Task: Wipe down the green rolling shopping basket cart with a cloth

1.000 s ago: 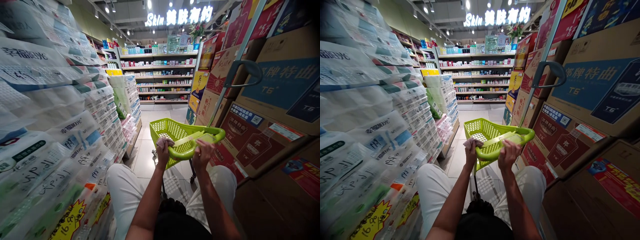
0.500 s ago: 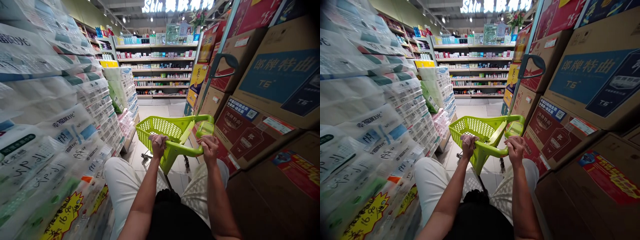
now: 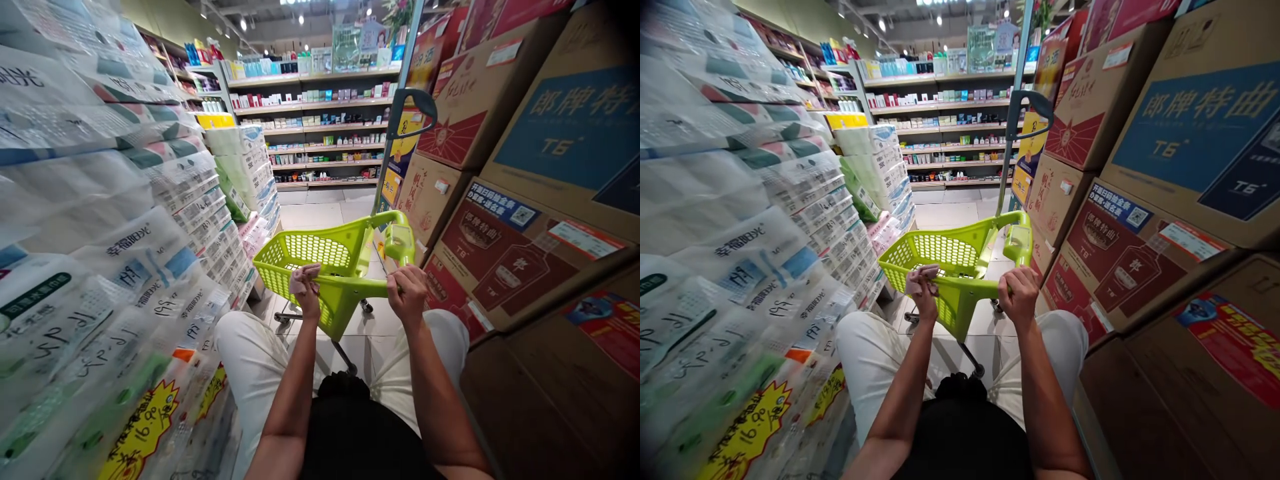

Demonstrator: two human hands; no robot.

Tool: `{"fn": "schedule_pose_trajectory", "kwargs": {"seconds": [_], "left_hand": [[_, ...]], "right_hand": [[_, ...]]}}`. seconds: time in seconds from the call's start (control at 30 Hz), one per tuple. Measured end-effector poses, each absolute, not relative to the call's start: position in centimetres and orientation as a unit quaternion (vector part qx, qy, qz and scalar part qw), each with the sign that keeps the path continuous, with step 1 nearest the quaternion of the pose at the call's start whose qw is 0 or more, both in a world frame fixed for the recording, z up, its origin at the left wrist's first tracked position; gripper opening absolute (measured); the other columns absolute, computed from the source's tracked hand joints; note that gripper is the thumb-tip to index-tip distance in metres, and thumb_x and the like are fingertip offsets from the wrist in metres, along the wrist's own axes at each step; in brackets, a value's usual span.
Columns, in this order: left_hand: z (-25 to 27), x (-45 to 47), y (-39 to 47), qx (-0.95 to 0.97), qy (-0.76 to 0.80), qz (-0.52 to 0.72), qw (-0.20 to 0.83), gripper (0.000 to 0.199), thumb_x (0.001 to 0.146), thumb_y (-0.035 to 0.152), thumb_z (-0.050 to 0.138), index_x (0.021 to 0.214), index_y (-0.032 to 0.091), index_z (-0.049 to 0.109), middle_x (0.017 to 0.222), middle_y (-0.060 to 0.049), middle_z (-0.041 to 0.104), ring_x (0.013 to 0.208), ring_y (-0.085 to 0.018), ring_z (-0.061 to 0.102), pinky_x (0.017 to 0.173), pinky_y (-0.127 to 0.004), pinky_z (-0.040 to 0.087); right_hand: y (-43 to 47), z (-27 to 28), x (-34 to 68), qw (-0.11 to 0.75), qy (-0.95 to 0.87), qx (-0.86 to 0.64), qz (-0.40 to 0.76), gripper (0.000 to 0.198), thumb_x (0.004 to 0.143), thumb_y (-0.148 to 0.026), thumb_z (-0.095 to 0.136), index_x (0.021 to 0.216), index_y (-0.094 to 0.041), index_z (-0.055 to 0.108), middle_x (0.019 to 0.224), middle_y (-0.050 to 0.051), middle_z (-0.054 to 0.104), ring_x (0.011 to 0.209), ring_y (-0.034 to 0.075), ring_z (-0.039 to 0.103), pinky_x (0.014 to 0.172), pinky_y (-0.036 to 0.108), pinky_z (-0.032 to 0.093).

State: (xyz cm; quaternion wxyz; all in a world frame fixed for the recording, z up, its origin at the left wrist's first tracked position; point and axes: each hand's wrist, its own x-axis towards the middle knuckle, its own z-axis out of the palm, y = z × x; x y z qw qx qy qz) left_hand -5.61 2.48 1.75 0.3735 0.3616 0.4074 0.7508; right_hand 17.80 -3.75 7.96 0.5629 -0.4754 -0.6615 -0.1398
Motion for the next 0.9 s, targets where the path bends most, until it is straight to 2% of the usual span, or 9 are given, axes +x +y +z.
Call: {"fn": "schedule_pose_trajectory", "kwargs": {"seconds": [0.07, 0.17, 0.27, 0.37, 0.47, 0.6, 0.67, 0.77, 0.9], "left_hand": [[2.8, -6.4, 2.7, 0.284, 0.386, 0.775, 0.413, 0.059, 0.088, 0.077, 0.058, 0.105, 0.021, 0.063, 0.069, 0.002, 0.057, 0.062, -0.013, 0.060, 0.055, -0.023, 0.047], [4.2, -7.6, 2.7, 0.314, 0.376, 0.769, 0.411, 0.051, 0.093, 0.070, 0.057, 0.110, 0.022, 0.061, 0.088, -0.004, 0.065, 0.080, -0.016, 0.067, 0.071, -0.027, 0.055], [3.9, -8.3, 2.4, 0.397, 0.454, 0.750, 0.271, 0.037, 0.093, 0.052, 0.066, 0.115, 0.023, 0.060, 0.116, -0.010, 0.061, 0.106, -0.021, 0.065, 0.094, -0.037, 0.055], [1.7, -8.3, 1.8, 0.511, 0.504, 0.683, 0.133, 0.027, 0.089, 0.037, 0.069, 0.111, 0.023, 0.061, 0.126, -0.013, 0.050, 0.118, -0.027, 0.056, 0.109, -0.047, 0.047], [-0.7, -7.7, 1.2, 0.568, 0.487, 0.659, 0.079, 0.029, 0.093, 0.040, 0.060, 0.116, 0.021, 0.058, 0.129, -0.016, 0.047, 0.128, -0.031, 0.047, 0.115, -0.053, 0.040], [-2.2, -6.3, 0.4, 0.584, 0.470, 0.656, 0.089, 0.058, 0.094, 0.064, 0.056, 0.130, 0.018, 0.050, 0.146, -0.021, 0.037, 0.145, -0.034, 0.032, 0.121, -0.054, 0.032], [-2.2, -5.2, 0.1, 0.538, 0.503, 0.667, 0.109, 0.050, 0.098, 0.062, 0.050, 0.125, 0.020, 0.051, 0.148, -0.020, 0.035, 0.147, -0.033, 0.030, 0.121, -0.052, 0.031], [-2.4, -3.8, -0.1, 0.440, 0.568, 0.686, 0.114, 0.022, 0.103, 0.043, 0.046, 0.106, 0.022, 0.051, 0.143, -0.017, 0.039, 0.145, -0.029, 0.033, 0.122, -0.051, 0.029], [-3.8, -3.7, 0.4, 0.379, 0.607, 0.690, 0.106, 0.010, 0.094, 0.027, 0.050, 0.103, 0.023, 0.048, 0.129, -0.015, 0.047, 0.137, -0.030, 0.042, 0.118, -0.051, 0.034]], "right_hand": [[-3.6, 7.9, 17.8, 0.567, -0.657, -0.479, -0.128, 0.024, 0.091, -0.024, 0.052, 0.067, -0.025, 0.053, 0.072, 0.000, 0.064, 0.079, 0.020, 0.057, 0.100, 0.042, 0.044], [-3.4, 7.9, 17.6, 0.581, -0.646, -0.478, -0.127, 0.025, 0.092, -0.024, 0.051, 0.066, -0.026, 0.053, 0.071, 0.000, 0.063, 0.078, 0.020, 0.057, 0.101, 0.043, 0.044], [-3.4, 8.1, 17.5, 0.590, -0.644, -0.468, -0.133, 0.026, 0.092, -0.024, 0.051, 0.066, -0.026, 0.053, 0.070, 0.000, 0.063, 0.078, 0.020, 0.058, 0.100, 0.043, 0.046], [-3.4, 8.2, 17.4, 0.590, -0.650, -0.460, -0.131, 0.026, 0.091, -0.023, 0.051, 0.066, -0.026, 0.054, 0.070, 0.000, 0.064, 0.078, 0.020, 0.059, 0.100, 0.042, 0.046], [-3.2, 8.0, 17.4, 0.591, -0.651, -0.459, -0.131, 0.025, 0.091, -0.023, 0.052, 0.067, -0.026, 0.056, 0.070, 0.000, 0.065, 0.077, 0.019, 0.060, 0.100, 0.042, 0.046], [-2.8, 7.8, 17.5, 0.601, -0.641, -0.461, -0.126, 0.026, 0.092, -0.023, 0.052, 0.067, -0.025, 0.056, 0.071, 0.000, 0.065, 0.078, 0.019, 0.060, 0.101, 0.043, 0.047], [-2.7, 7.7, 17.6, 0.604, -0.636, -0.463, -0.125, 0.026, 0.092, -0.024, 0.052, 0.066, -0.025, 0.056, 0.072, 0.000, 0.065, 0.079, 0.020, 0.060, 0.102, 0.043, 0.048], [-2.5, 7.8, 17.7, 0.601, -0.637, -0.466, -0.126, 0.026, 0.092, -0.024, 0.052, 0.066, -0.026, 0.056, 0.071, 0.001, 0.065, 0.079, 0.020, 0.060, 0.100, 0.043, 0.048], [-2.6, 7.9, 17.9, 0.597, -0.643, -0.462, -0.131, 0.026, 0.091, -0.023, 0.052, 0.065, -0.026, 0.055, 0.071, 0.000, 0.065, 0.078, 0.020, 0.060, 0.100, 0.043, 0.048]]}}
